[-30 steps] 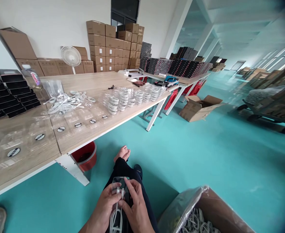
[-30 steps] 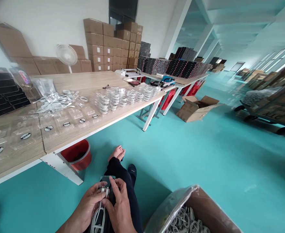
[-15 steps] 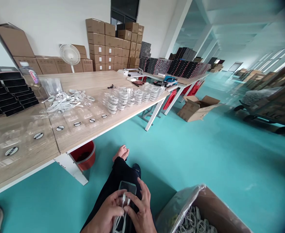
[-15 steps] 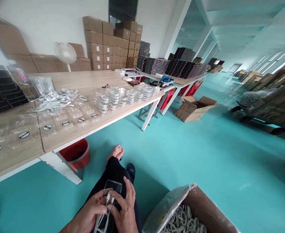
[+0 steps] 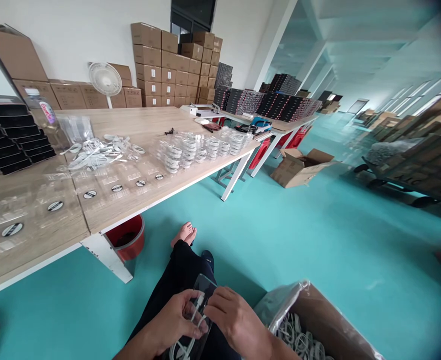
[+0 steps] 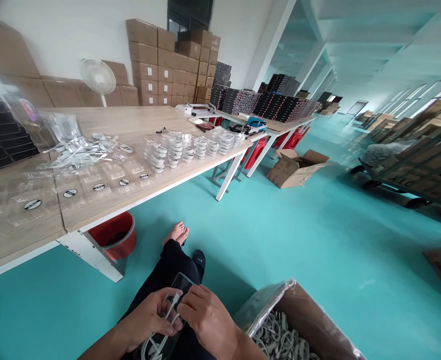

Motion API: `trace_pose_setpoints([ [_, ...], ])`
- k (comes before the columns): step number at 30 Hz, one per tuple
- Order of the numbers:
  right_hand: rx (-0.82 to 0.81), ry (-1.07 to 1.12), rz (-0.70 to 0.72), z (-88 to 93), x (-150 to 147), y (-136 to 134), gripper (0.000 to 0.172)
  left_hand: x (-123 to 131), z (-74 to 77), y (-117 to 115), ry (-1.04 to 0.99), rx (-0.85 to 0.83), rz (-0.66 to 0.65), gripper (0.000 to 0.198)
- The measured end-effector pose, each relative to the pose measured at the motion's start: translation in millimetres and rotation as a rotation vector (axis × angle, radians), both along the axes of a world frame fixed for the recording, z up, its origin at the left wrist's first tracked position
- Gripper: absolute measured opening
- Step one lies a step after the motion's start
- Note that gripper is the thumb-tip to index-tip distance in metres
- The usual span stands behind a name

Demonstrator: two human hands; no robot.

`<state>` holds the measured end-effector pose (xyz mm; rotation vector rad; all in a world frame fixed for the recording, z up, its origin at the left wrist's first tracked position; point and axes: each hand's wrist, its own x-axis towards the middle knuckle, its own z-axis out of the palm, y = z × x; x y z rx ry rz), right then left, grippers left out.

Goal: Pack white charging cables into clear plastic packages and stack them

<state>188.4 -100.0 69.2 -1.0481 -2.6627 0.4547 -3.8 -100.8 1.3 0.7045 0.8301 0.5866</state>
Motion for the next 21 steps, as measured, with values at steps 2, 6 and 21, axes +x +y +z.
trace_pose_setpoints([
  [2, 0.109, -0.063, 0.086, 13.7, 0.9, 9.8, 0.031, -0.5, 3.1, 3.7, -0.019, -0.021, -0.014, 0.068],
  [6, 0.043, 0.063, 0.008, 19.7, 1.4, 20.9, 0.032, -1.2, 9.8, 10.9, 0.026, 0.011, 0.089, 0.066],
  [21, -0.577, 0.570, -0.836, -40.3, -30.6, 11.3, 0.016, 7.4, -9.5, 10.4, 0.152, 0.212, 0.324, 0.040],
])
